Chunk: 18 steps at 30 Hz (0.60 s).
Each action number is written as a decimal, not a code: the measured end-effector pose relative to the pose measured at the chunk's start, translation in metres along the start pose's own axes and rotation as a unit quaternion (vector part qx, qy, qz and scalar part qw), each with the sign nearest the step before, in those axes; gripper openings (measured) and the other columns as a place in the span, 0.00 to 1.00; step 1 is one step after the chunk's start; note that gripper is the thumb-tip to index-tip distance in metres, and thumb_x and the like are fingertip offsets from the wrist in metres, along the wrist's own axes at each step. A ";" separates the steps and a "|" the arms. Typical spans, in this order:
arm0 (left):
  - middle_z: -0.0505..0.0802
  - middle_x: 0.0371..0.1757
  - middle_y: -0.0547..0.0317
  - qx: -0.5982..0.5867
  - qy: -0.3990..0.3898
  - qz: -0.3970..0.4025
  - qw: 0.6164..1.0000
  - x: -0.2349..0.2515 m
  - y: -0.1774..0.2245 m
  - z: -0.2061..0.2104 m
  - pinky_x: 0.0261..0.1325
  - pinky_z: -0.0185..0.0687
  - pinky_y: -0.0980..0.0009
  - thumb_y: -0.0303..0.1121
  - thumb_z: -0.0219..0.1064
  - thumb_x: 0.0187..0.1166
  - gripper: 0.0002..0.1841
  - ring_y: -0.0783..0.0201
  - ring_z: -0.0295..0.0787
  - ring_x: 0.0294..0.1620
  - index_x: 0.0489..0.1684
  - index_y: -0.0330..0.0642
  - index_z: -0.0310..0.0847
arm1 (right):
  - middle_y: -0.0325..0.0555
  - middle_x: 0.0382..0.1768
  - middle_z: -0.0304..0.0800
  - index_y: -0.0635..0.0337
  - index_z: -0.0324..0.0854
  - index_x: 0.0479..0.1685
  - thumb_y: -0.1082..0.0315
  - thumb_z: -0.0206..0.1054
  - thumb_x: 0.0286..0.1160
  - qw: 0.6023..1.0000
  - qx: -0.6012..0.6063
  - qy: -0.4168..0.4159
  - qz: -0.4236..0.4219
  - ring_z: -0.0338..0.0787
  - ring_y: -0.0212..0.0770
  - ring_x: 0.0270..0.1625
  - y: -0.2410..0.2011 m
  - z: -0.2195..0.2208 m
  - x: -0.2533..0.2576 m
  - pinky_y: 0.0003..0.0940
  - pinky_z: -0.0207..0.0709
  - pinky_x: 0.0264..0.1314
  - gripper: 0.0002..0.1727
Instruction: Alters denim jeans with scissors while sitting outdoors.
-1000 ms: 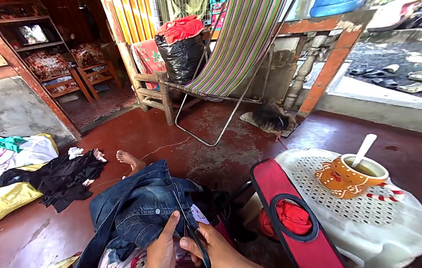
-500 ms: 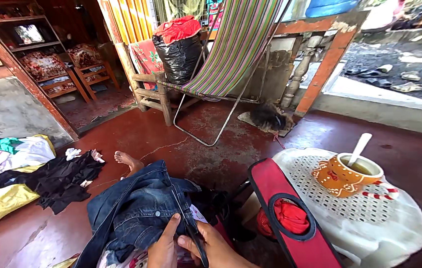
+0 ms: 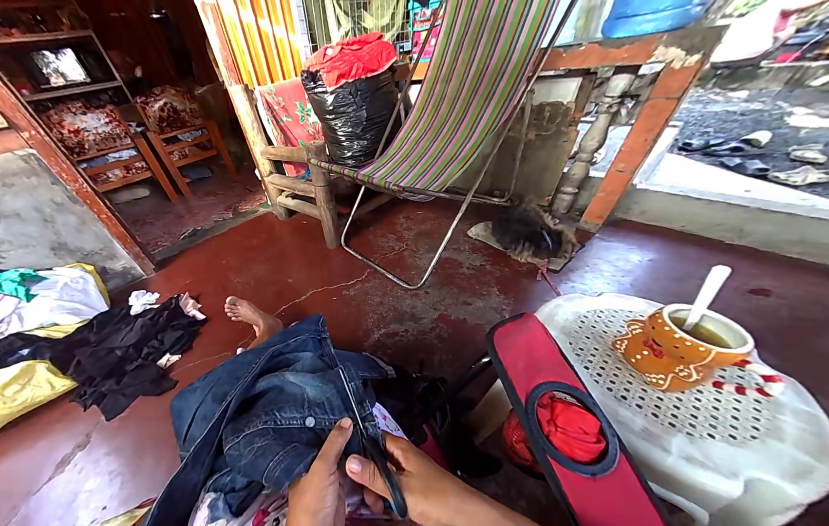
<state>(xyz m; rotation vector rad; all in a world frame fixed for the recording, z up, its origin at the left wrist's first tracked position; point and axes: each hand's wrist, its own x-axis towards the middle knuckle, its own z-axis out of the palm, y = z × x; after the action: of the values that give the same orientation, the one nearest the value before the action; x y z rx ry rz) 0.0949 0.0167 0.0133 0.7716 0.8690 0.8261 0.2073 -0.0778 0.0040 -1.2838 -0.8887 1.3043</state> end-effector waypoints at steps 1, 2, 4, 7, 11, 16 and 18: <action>0.93 0.47 0.40 -0.002 0.000 -0.002 1.000 0.000 0.000 0.000 0.57 0.91 0.56 0.21 0.72 0.74 0.15 0.52 0.94 0.49 0.57 0.26 0.81 | 0.37 0.31 0.87 0.54 0.78 0.58 0.41 0.70 0.77 1.000 -0.001 0.007 -0.009 0.87 0.32 0.31 0.002 0.000 0.000 0.30 0.83 0.38 0.27; 0.93 0.47 0.40 -0.004 0.000 -0.001 1.000 0.000 -0.001 0.000 0.57 0.91 0.56 0.21 0.72 0.74 0.15 0.52 0.93 0.50 0.57 0.26 0.81 | 0.37 0.31 0.87 0.54 0.79 0.56 0.41 0.71 0.76 1.000 -0.006 0.019 -0.021 0.87 0.33 0.30 0.006 0.001 0.001 0.30 0.83 0.37 0.26; 0.93 0.49 0.39 -0.010 0.008 0.004 1.000 0.000 -0.002 0.000 0.58 0.90 0.54 0.20 0.74 0.72 0.16 0.51 0.93 0.52 0.57 0.26 0.81 | 0.37 0.29 0.87 0.54 0.81 0.55 0.41 0.71 0.76 0.998 -0.027 0.045 -0.034 0.87 0.33 0.29 0.010 0.003 0.000 0.31 0.84 0.35 0.26; 0.93 0.51 0.39 -0.011 0.024 -0.005 1.000 -0.001 -0.005 0.002 0.59 0.90 0.53 0.21 0.75 0.72 0.18 0.51 0.92 0.53 0.58 0.27 0.80 | 0.36 0.26 0.87 0.55 0.81 0.51 0.41 0.70 0.77 0.996 -0.043 0.070 -0.033 0.87 0.33 0.26 0.014 0.006 -0.002 0.32 0.84 0.32 0.25; 0.92 0.51 0.39 -0.003 0.035 -0.009 0.999 -0.001 -0.005 0.002 0.58 0.90 0.53 0.21 0.75 0.71 0.19 0.51 0.92 0.53 0.60 0.26 0.79 | 0.37 0.27 0.87 0.55 0.80 0.54 0.43 0.71 0.77 0.999 -0.016 0.045 -0.011 0.88 0.34 0.28 0.013 0.004 -0.003 0.32 0.85 0.34 0.25; 0.93 0.47 0.39 0.012 0.009 0.003 1.000 -0.001 -0.003 -0.004 0.57 0.90 0.55 0.21 0.74 0.72 0.16 0.52 0.93 0.50 0.56 0.24 0.81 | 0.37 0.32 0.87 0.53 0.77 0.59 0.41 0.69 0.78 1.000 0.010 -0.011 0.026 0.89 0.33 0.33 0.000 -0.002 -0.002 0.31 0.85 0.37 0.26; 0.93 0.46 0.40 0.016 0.005 -0.001 1.000 -0.002 -0.002 -0.003 0.57 0.90 0.56 0.21 0.73 0.73 0.15 0.52 0.93 0.49 0.56 0.25 0.81 | 0.36 0.32 0.87 0.53 0.78 0.59 0.41 0.69 0.78 1.000 0.007 -0.021 0.022 0.88 0.32 0.33 -0.001 -0.003 -0.001 0.29 0.83 0.36 0.26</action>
<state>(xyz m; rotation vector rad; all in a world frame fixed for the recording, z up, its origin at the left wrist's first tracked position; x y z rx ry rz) 0.0921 0.0151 0.0106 0.7950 0.8945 0.8162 0.2102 -0.0793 0.0050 -1.2746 -0.8843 1.3743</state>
